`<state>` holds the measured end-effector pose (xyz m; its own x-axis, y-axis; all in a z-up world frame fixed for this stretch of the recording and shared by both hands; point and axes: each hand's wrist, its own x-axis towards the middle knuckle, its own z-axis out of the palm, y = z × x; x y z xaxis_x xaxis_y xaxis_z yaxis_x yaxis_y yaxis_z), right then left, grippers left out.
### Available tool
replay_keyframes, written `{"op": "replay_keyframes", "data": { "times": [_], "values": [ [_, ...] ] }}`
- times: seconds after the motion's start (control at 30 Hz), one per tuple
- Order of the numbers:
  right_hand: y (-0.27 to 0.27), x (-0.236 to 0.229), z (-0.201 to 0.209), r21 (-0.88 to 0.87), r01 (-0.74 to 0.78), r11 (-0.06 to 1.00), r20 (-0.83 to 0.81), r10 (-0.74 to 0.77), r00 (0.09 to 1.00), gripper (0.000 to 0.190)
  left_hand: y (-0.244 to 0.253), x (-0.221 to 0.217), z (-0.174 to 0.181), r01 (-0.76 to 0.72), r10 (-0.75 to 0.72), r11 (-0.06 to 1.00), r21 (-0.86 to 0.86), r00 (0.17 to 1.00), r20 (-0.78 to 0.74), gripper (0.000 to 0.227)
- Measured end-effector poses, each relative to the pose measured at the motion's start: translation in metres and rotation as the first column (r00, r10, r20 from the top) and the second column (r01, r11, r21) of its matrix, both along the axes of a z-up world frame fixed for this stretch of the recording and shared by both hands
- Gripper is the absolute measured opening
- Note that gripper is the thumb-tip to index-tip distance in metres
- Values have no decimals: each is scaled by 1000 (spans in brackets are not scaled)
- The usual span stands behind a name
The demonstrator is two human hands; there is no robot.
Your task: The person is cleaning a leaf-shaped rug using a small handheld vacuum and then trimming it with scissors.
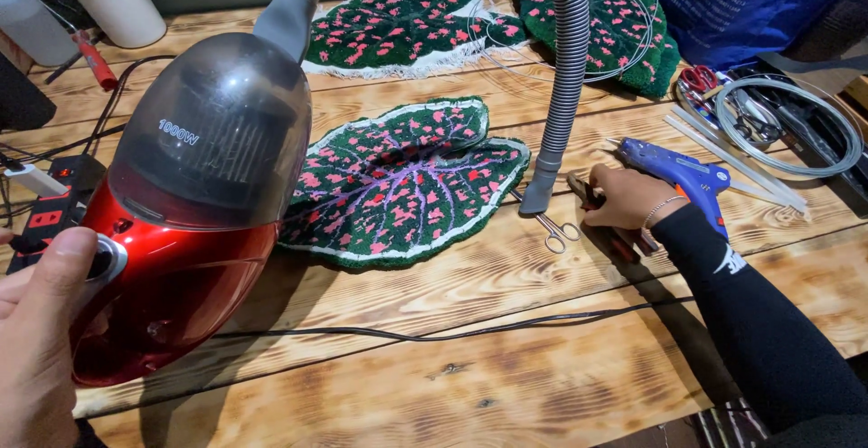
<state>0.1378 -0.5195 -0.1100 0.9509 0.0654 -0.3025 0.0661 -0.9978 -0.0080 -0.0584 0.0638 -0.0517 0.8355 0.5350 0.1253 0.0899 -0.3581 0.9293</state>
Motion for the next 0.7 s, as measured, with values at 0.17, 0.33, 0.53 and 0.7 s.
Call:
{"op": "replay_keyframes", "data": {
  "times": [0.17,0.33,0.53,0.7],
  "values": [
    [-4,4,-6,383,-219,898,205,149,967,45,-1,-7,-3,0,-3,995,96,999,39,53],
    [7,18,-31,932,-93,349,-2,260,966,40,-8,-9,7,-12,2,991,131,997,72,47],
    [38,-4,-18,855,6,518,-91,138,986,20,1,-8,-1,-24,-1,975,222,993,115,51],
    [70,-28,-1,465,-108,879,84,77,993,39,-21,-16,10,-45,31,992,114,991,128,48]
  ]
}}
